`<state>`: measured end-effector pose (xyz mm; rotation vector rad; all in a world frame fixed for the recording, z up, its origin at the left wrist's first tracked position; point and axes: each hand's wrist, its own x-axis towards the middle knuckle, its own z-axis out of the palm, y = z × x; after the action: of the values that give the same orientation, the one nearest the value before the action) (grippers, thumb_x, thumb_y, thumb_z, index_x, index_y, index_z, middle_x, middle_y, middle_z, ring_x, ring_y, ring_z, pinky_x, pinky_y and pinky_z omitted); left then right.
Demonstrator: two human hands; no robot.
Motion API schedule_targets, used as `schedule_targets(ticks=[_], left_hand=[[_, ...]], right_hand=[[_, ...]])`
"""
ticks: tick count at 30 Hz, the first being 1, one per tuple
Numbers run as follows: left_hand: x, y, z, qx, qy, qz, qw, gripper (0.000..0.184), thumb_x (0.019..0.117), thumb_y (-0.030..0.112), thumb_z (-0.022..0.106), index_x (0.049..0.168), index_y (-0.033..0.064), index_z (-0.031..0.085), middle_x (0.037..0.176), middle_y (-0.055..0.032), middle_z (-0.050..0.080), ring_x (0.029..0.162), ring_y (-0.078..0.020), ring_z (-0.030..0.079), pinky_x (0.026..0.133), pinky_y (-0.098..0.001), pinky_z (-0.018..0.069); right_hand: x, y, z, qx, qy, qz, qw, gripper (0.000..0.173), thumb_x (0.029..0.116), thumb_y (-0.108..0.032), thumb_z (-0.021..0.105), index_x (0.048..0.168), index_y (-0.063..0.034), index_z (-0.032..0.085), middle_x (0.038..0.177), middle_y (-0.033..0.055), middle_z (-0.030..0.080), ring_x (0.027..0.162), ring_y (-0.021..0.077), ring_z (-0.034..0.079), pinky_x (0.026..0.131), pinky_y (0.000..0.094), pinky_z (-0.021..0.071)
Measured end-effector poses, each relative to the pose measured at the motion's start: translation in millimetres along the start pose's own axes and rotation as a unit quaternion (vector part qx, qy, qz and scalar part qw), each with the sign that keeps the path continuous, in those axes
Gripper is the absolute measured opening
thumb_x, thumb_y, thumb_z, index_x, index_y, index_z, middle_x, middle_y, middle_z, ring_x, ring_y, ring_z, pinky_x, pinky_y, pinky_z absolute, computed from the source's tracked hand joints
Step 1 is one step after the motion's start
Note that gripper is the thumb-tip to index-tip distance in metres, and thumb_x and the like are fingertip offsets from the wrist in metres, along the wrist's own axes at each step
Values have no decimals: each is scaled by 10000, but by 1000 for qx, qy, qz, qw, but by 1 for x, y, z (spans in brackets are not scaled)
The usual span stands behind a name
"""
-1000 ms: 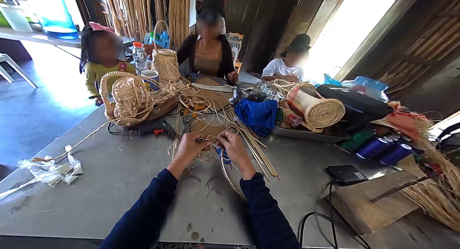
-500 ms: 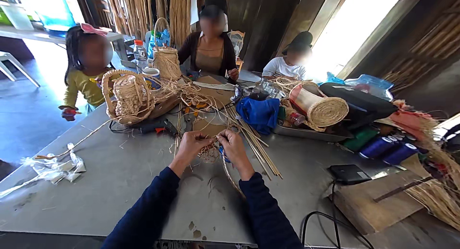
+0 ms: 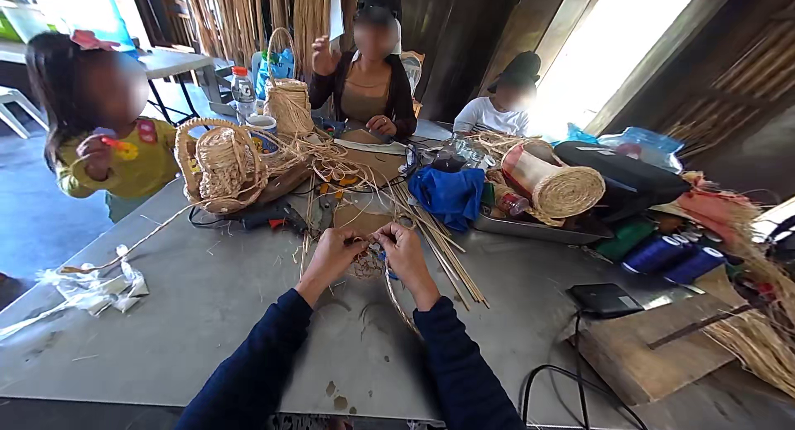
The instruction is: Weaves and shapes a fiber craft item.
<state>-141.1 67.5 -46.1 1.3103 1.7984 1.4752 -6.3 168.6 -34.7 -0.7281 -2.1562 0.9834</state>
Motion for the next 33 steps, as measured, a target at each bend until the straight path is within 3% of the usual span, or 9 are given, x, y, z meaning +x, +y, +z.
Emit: schedule_targets(ticks=[9, 12, 20, 26, 33], left_hand=[[0, 1, 1, -16, 107, -18, 994, 102, 972, 64, 670, 1017, -12, 720, 896, -69, 715, 787, -85, 686, 785, -273, 576], [1, -1, 1, 12, 136, -22, 990, 120, 969, 91, 679, 1024, -4, 728, 915, -83, 725, 804, -118, 696, 804, -317, 579], [-1, 0, 7, 35, 125, -10, 991, 118, 946, 79, 678, 1007, -8, 731, 916, -101, 711, 801, -136, 680, 791, -331, 573], [-1, -1, 6, -2, 131, -9, 991, 82, 928, 58, 696, 977, 2, 732, 881, -65, 713, 761, -74, 666, 748, -264, 562], [2, -5, 7, -78, 109, -6, 991, 78, 912, 26, 710, 977, -15, 720, 893, -61, 719, 791, -84, 690, 777, -283, 588]], right_hand=[[2, 0, -8, 0, -5, -10, 1000, 122, 978, -65, 644, 993, 19, 732, 880, 68, 714, 777, 49, 639, 762, 212, 520], [2, 2, -6, 13, 6, -9, 1000, 124, 974, -70, 649, 981, 23, 730, 852, 65, 705, 730, 50, 632, 708, 212, 521], [1, 1, -3, 19, 48, -16, 999, 106, 951, -76, 667, 940, 5, 734, 831, 50, 694, 698, 33, 591, 685, 209, 490], [0, 0, 0, 10, 42, -12, 999, 88, 926, -45, 687, 930, 6, 759, 836, 68, 730, 744, 55, 655, 743, 236, 532], [2, 2, -4, 8, 18, -1, 1000, 103, 944, -54, 668, 957, 9, 748, 850, 65, 724, 755, 60, 652, 746, 238, 528]])
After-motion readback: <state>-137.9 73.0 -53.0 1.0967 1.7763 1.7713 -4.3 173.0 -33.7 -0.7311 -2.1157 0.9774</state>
